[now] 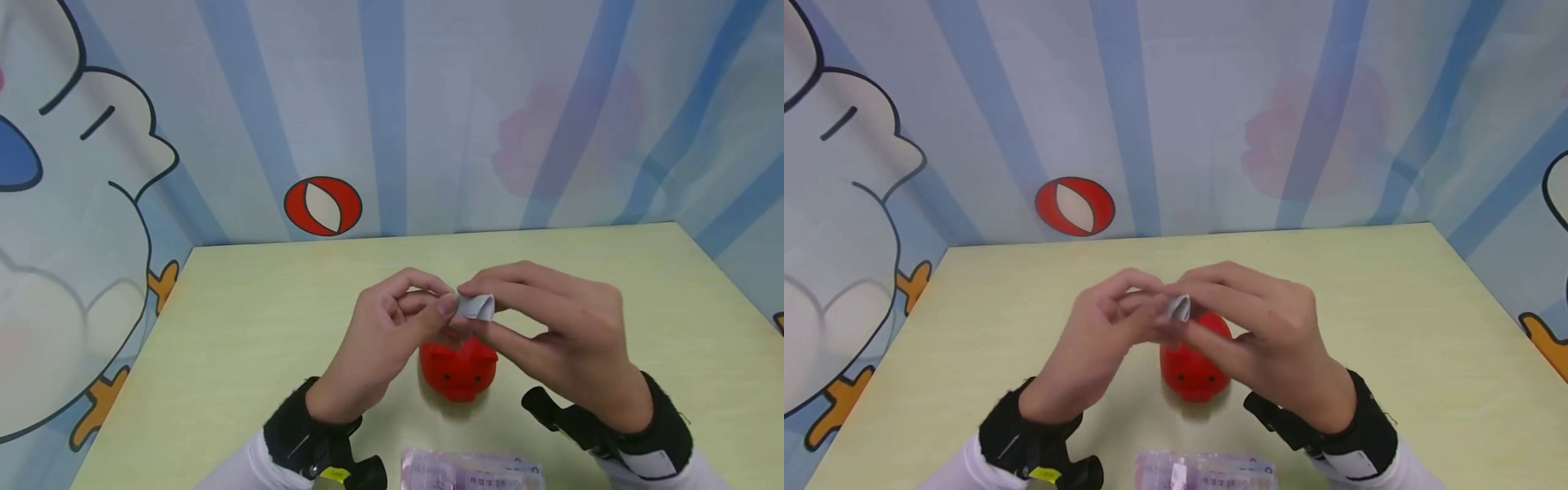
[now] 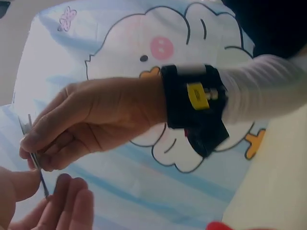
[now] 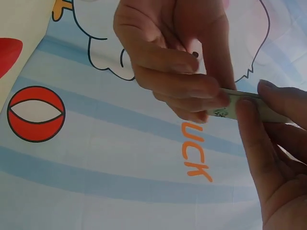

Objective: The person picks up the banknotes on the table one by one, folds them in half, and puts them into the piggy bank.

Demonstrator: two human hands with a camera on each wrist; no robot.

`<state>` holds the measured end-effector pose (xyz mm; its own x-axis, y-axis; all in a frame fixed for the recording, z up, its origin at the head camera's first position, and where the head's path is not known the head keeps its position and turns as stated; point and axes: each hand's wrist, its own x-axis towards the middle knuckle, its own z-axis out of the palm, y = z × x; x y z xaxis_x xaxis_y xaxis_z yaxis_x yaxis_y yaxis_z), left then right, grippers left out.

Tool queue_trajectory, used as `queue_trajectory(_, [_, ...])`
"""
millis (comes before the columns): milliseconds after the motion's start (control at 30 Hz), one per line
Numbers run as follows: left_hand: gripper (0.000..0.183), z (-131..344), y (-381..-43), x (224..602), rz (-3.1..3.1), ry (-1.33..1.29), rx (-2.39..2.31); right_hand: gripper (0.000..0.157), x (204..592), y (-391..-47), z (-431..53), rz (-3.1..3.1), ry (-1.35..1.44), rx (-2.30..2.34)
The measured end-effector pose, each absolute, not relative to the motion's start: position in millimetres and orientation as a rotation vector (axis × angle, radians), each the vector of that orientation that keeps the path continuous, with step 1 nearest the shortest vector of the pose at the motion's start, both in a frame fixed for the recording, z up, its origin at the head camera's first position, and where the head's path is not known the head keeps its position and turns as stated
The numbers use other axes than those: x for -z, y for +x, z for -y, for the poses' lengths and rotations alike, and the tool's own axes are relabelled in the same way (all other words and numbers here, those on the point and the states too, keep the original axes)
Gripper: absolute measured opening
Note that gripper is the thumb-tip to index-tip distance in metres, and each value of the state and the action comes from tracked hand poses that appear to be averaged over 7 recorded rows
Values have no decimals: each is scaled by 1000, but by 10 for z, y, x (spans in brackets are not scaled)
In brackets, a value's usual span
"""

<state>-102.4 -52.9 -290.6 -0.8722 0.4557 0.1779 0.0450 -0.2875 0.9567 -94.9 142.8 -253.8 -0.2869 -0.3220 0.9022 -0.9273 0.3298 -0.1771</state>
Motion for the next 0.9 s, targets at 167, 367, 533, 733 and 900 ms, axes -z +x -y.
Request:
queue_trajectory(167, [24,530,-1134,2960,-1848,654,-2133,29,2527,-1024,-1516,1980,1102,-902])
queue_trajectory(367, [39,542,-1245,3065,-2276,714,-1795,20,2638,-1162,-1615,2274,1119,-968])
queue_trajectory(533, [69,540,-1298,3160,-2472,751,-1429,16,2723,-1280,-1615,2564,1101,-942])
queue_trajectory(733, [87,514,-1337,3259,-2583,759,-1085,14,2805,-1352,-1597,2774,1051,-999])
queue_trajectory(900, [82,491,-1345,3331,-2596,807,-964,18,2875,-1418,-1574,2819,1060,-1017])
